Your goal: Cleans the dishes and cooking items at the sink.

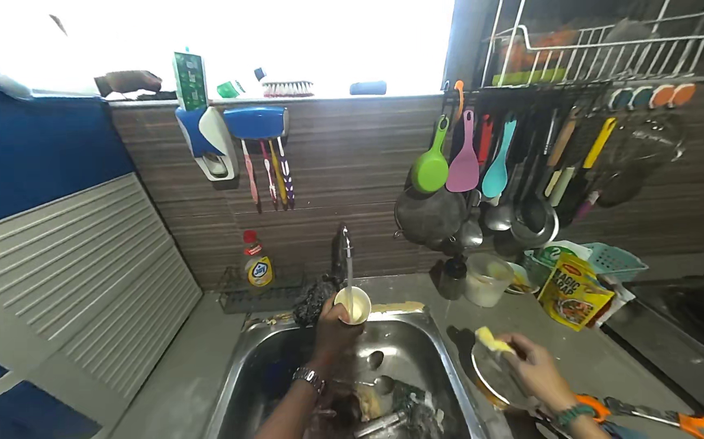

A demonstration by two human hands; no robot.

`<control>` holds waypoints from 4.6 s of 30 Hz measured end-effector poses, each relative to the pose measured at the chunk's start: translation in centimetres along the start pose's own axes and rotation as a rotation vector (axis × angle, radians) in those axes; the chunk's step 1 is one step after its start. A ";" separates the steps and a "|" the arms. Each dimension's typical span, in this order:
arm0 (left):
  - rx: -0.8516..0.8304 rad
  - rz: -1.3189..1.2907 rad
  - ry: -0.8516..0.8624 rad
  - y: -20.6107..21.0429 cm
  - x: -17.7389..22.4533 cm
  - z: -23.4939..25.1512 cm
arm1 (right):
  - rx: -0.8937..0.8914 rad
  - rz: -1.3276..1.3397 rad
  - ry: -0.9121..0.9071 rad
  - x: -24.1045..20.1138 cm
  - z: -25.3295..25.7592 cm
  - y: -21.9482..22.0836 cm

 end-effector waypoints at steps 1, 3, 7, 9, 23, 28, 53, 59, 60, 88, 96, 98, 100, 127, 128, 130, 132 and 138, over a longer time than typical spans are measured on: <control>0.007 -0.058 -0.053 -0.2 0.1 -0.2 | 0.054 0.103 -0.025 -2.0 -0.1 -0.3; 0.007 -0.232 -0.208 -0.6 0.5 -0.4 | 0.097 0.250 -0.072 -5.4 0.5 -0.4; 0.014 -0.390 -0.209 -0.6 0.6 -1.1 | 0.126 0.396 -0.083 -9.2 2.2 1.4; -0.001 -0.364 -0.180 -0.4 0.8 -1.6 | 0.128 0.445 -0.063 -9.7 2.3 2.4; -0.425 -1.367 -1.088 0.5 3.5 -3.4 | -0.445 0.212 0.102 -13.0 8.1 15.8; -0.245 -1.164 -1.277 -2.2 2.1 -3.4 | -0.764 0.509 0.345 -10.3 5.6 19.7; -0.023 -1.196 -0.948 -0.9 -0.4 1.1 | -0.716 -0.394 -0.313 -18.5 3.1 23.3; -0.064 -0.866 -0.878 -1.1 -0.6 2.4 | -0.747 -0.499 -0.288 -18.2 3.2 22.8; -0.037 -0.862 -0.791 -1.0 -0.6 1.7 | -0.669 -0.182 -0.099 -18.3 3.2 23.3; 0.320 -0.643 -1.008 -2.3 0.8 -2.0 | -0.215 -0.201 -0.305 -17.4 4.4 23.8; 0.348 -0.431 -0.786 -2.0 4.7 -0.6 | -0.193 -0.093 -0.184 -19.4 5.5 22.5; 0.365 -0.444 -0.792 -1.6 5.0 -0.5 | -0.182 -0.145 -0.202 -19.7 5.9 22.4; 0.378 -0.420 -0.755 -1.5 5.1 -0.2 | -0.151 -0.238 -0.373 -19.8 3.8 22.9; 0.107 -0.595 -0.479 -3.6 4.3 -1.9 | -0.141 0.324 0.039 -20.8 7.7 21.6; 0.152 -0.532 -0.405 -3.5 4.6 -1.9 | -0.093 0.356 0.074 -20.0 8.3 21.8; 0.254 -0.456 -0.232 -3.4 4.7 -2.0 | -0.147 0.420 0.155 -18.7 8.5 22.5; 0.338 -0.402 -0.139 -3.1 3.9 -2.2 | -0.201 0.439 0.187 -18.8 7.5 22.9; 0.505 -0.685 -0.641 -1.3 2.2 -2.5 | -0.332 -0.054 0.084 -22.9 6.8 22.3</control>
Point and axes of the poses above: each hand's wrist, its own z-axis towards the middle knuckle, its own y-axis out of the palm, x = y × z, the point moved 2 cm from there along z, towards the middle knuckle, and after that the axes turned 2 degrees about -z, right-handed, at the moved point
